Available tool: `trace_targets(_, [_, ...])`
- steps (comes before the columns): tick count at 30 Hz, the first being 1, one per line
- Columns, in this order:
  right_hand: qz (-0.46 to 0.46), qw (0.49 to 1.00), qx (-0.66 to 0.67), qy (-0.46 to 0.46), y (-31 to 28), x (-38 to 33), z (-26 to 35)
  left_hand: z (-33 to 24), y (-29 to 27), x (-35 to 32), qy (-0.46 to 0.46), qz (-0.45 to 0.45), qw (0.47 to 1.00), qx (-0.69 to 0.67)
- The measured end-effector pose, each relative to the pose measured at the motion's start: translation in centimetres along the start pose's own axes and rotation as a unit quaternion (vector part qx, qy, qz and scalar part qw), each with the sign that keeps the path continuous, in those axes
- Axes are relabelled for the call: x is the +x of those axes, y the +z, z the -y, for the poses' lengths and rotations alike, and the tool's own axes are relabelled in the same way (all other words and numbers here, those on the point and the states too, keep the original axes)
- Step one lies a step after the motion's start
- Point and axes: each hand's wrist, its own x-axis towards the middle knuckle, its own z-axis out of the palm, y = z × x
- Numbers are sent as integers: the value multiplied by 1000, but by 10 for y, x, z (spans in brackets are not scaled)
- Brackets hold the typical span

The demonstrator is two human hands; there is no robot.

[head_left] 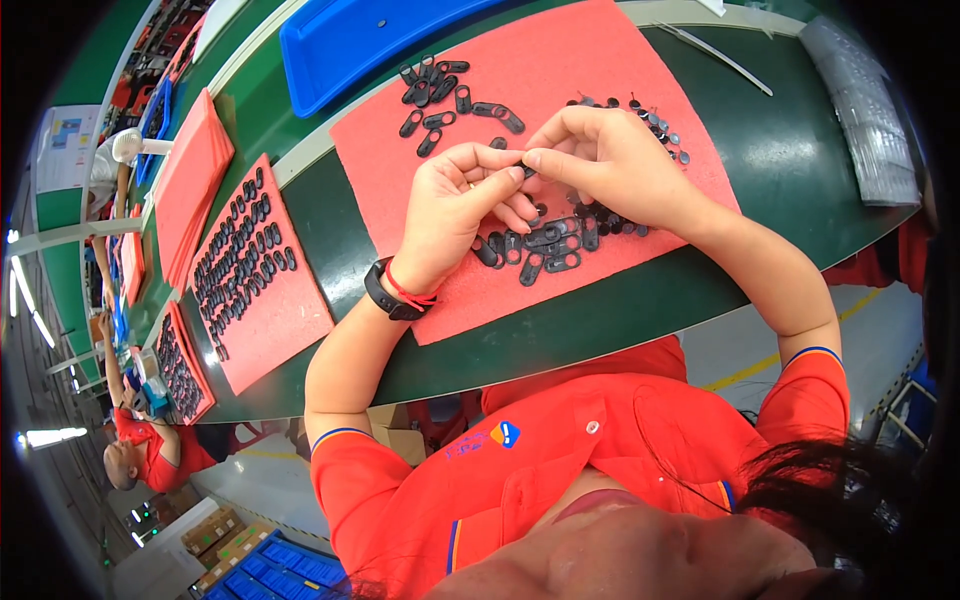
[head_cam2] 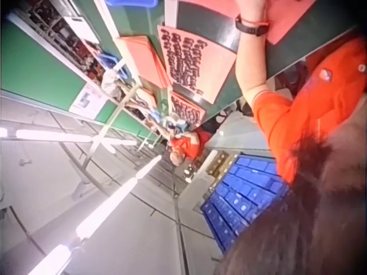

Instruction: The person sorts and assembles small black components by hand on a red work mat.

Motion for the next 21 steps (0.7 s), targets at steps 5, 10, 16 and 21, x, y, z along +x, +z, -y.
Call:
trace_targets(5, [29, 998, -8, 61, -4, 1, 6, 0, -1, 0, 6, -8, 1000, -10])
trace_targets(10, [34, 998, -2, 57, -4, 1, 5, 0, -3, 0, 10, 14, 1000, -22])
trace_targets(16, [67, 993, 53, 82, -6, 2, 8, -1, -4, 1, 5, 11, 1000, -23])
trace_targets(21, [72, 992, 72, 78, -3, 1, 9, -1, -2, 0, 1, 15, 1000, -14])
